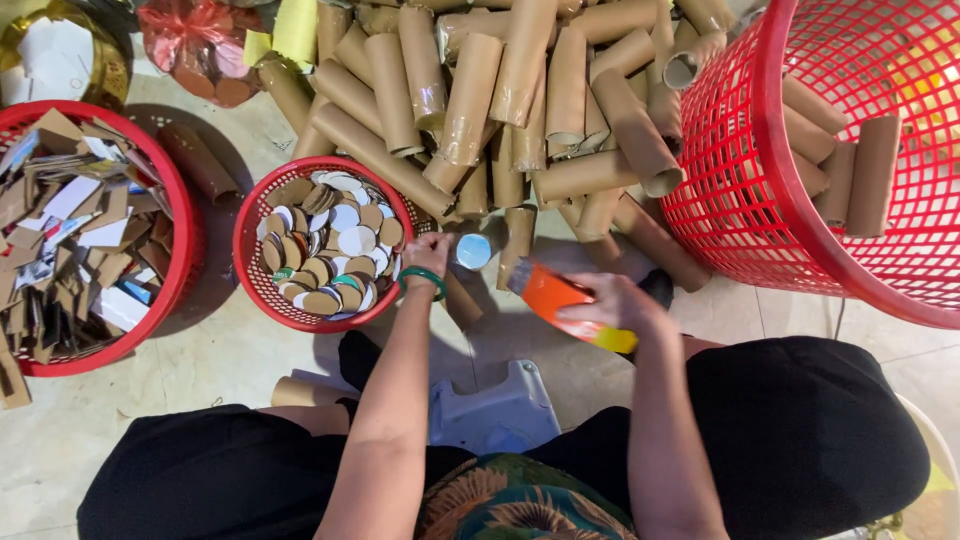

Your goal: The recorder is assembling cardboard tubes by taping a base onto them and filling them with circular cardboard pieces.

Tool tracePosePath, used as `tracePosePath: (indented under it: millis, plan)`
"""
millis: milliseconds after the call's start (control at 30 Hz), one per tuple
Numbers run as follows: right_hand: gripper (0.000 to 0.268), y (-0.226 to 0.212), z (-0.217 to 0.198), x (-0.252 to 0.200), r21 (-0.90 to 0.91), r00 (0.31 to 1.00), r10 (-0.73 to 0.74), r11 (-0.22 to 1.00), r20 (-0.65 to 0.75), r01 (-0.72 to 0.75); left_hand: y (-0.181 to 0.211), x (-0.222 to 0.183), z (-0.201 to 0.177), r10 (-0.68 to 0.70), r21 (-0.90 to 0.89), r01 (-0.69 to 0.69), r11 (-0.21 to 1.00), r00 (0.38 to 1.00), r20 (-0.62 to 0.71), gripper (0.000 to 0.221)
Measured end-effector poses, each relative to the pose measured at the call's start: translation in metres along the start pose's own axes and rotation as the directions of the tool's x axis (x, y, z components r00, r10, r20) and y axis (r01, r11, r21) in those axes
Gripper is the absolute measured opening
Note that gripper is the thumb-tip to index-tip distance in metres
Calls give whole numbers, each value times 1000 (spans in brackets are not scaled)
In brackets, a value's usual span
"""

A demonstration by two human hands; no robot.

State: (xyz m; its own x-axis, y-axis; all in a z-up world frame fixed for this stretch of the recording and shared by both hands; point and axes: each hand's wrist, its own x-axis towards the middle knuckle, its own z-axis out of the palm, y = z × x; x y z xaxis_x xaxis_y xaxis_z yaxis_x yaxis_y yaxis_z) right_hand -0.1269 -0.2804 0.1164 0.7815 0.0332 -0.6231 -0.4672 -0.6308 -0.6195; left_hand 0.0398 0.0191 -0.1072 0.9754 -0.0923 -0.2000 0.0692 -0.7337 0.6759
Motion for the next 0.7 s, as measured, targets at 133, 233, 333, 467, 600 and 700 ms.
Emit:
tracePosePath:
  millis: [133, 233, 333, 467, 600, 700]
  plan:
    - [94, -20, 33, 27, -80, 993, 114, 990, -12, -114, 14, 5, 25, -239, -296, 263, 918, 964, 114, 28]
    - [96, -34, 37, 29, -85, 996, 61, 994, -60, -66, 8, 15, 14, -98, 135, 74, 988, 980, 175, 37]
    - [95, -35, 32, 32, -115, 994, 86, 989, -63, -93, 35, -9, -3, 18, 184, -20, 983, 1000, 18, 55]
    - [92, -37, 32, 31, -107, 995, 92, 990, -46, -97, 89, -60, -18, 381, -264, -436, 860, 894, -237, 46]
    - [89, -58, 26, 25, -131, 994, 105, 985, -32, -108, 91, -59, -5, 465, 24, -471, 882, 861, -204, 37]
    - [89, -79, 47, 22, -246, 983, 152, 953, -107, -174, 92, -45, 0, 485, 153, -467, 871, 867, -113, 35]
